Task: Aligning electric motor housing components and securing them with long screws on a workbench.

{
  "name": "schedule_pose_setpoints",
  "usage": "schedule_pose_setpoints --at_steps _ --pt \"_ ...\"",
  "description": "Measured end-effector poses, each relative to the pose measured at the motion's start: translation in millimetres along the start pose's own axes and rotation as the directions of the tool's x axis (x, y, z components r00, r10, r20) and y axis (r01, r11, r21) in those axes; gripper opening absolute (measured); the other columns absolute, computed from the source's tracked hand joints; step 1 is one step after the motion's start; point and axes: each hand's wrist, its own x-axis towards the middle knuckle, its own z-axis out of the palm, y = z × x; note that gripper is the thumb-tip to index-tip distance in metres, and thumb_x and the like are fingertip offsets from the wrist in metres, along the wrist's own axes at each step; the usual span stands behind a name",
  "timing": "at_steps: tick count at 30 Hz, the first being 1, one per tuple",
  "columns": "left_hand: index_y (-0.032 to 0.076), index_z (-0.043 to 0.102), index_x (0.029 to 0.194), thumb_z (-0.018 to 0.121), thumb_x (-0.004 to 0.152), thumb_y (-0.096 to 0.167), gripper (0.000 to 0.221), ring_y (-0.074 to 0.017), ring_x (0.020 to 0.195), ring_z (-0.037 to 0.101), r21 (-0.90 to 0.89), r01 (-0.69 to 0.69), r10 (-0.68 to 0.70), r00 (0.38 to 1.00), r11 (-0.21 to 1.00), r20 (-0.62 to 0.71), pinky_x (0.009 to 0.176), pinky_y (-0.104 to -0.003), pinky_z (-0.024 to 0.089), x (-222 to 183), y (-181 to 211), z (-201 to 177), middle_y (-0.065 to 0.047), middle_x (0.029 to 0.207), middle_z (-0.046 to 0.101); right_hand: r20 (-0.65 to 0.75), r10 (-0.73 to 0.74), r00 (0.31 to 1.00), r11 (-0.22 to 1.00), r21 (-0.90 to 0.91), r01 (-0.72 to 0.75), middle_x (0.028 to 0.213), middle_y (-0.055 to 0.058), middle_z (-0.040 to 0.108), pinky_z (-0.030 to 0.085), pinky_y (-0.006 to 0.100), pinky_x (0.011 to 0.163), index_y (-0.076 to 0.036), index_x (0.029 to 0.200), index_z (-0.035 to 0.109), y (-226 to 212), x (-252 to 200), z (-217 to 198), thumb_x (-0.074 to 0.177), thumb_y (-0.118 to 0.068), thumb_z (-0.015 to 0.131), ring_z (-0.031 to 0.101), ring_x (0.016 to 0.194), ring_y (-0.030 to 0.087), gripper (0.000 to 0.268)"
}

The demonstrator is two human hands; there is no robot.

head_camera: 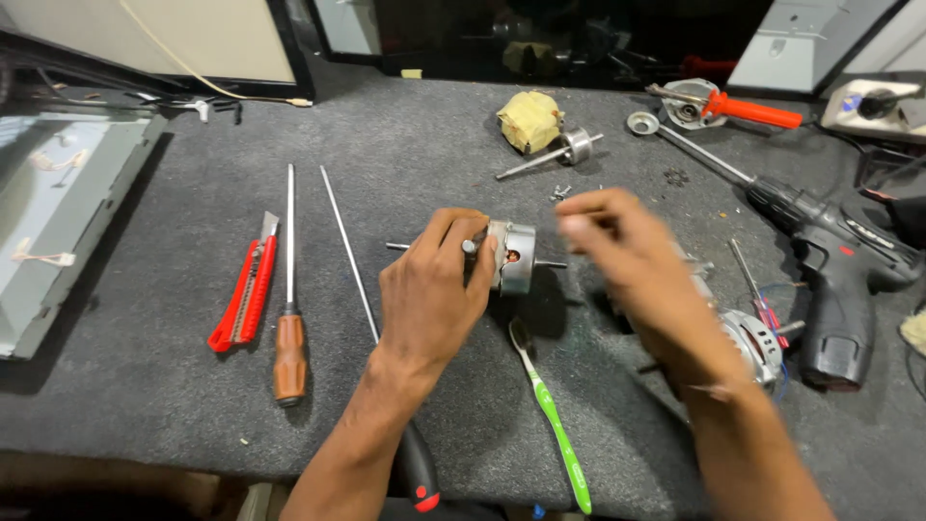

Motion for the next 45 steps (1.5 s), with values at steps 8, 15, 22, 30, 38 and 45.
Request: schedule_pose_setpoints --at_steps 8,15,22,30,38,45 --pt "0.007 0.066 0.109 0.062 0.101 0.025 0.020 -0.0259 0.087 0.071 0.004 0.071 -0.071 0.996 0.997 0.048 0.052 -0.044 0.056 3.4 -8.2 -0.9 -0.004 0.108 0.069 -0.018 0.032 0.999 0.971 -0.236 -0.035 0.108 0.003 0.072 0.049 0.028 0.086 -0.010 0.111 0.069 -52.1 19.4 -37.7 0.101 -0.017 0.062 0.061 0.092 0.014 0.015" --pt "0.011 0.069 0.104 0.060 0.101 0.028 0.019 -0.0267 0.083 0.073 -0.032 0.103 -0.102 0.995 0.994 0.014 0.058 -0.044 0.061 3.4 -15.2 4.8 -0.002 0.101 0.069 0.398 -0.085 0.914 0.683 -0.644 0.344 0.101 0.024 0.071 0.057 0.059 0.080 -0.006 0.105 0.077 46.4 92.3 -31.4 0.087 -0.011 0.071 0.072 0.094 0.045 0.020" --pt "0.015 0.070 0.102 0.062 0.100 0.031 0.018 -0.0242 0.086 0.071 -0.081 0.090 -0.088 0.996 0.993 0.028 0.059 -0.044 0.061 9.9 -25.6 11.3 0.002 0.097 0.069 0.402 0.080 0.912 0.367 -0.863 0.348 0.102 0.004 0.071 0.062 0.056 0.079 -0.021 0.096 0.079 58.8 105.7 -15.1 0.081 -0.014 0.073 0.073 0.093 0.039 0.018" --pt "0.016 0.071 0.096 0.062 0.099 0.040 0.025 -0.0238 0.084 0.071 -0.249 0.159 -0.158 0.987 0.955 0.024 0.063 -0.046 0.061 12.1 -32.6 18.8 0.003 0.093 0.070 0.479 0.038 0.877 0.346 -0.830 0.438 0.098 0.009 0.070 0.062 0.055 0.077 -0.016 0.098 0.075 103.7 132.8 -16.3 0.091 -0.018 0.064 0.074 0.092 0.041 0.013" --pt "0.018 0.069 0.092 0.057 0.100 0.050 0.035 -0.0296 0.087 0.072 -0.307 0.190 -0.184 0.982 0.932 0.048 0.069 -0.048 0.059 14.5 -38.3 19.5 0.001 0.089 0.068 0.609 0.040 0.792 0.245 -0.775 0.583 0.104 0.014 0.064 0.062 0.057 0.082 -0.013 0.106 0.070 60.9 110.7 -23.4 0.091 -0.018 0.067 0.069 0.099 0.044 0.016" --pt "0.015 0.068 0.091 0.057 0.101 0.051 0.040 -0.0347 0.092 0.072 -0.401 0.156 -0.158 0.987 0.903 0.027 0.075 -0.051 0.059 18.1 -57.6 41.9 -0.004 0.089 0.070 0.323 -0.330 0.887 0.670 -0.582 0.461 0.100 0.022 0.071 0.055 0.060 0.082 -0.006 0.120 0.065 74.7 115.8 -43.8 0.100 -0.007 0.068 0.068 0.102 0.047 0.020"
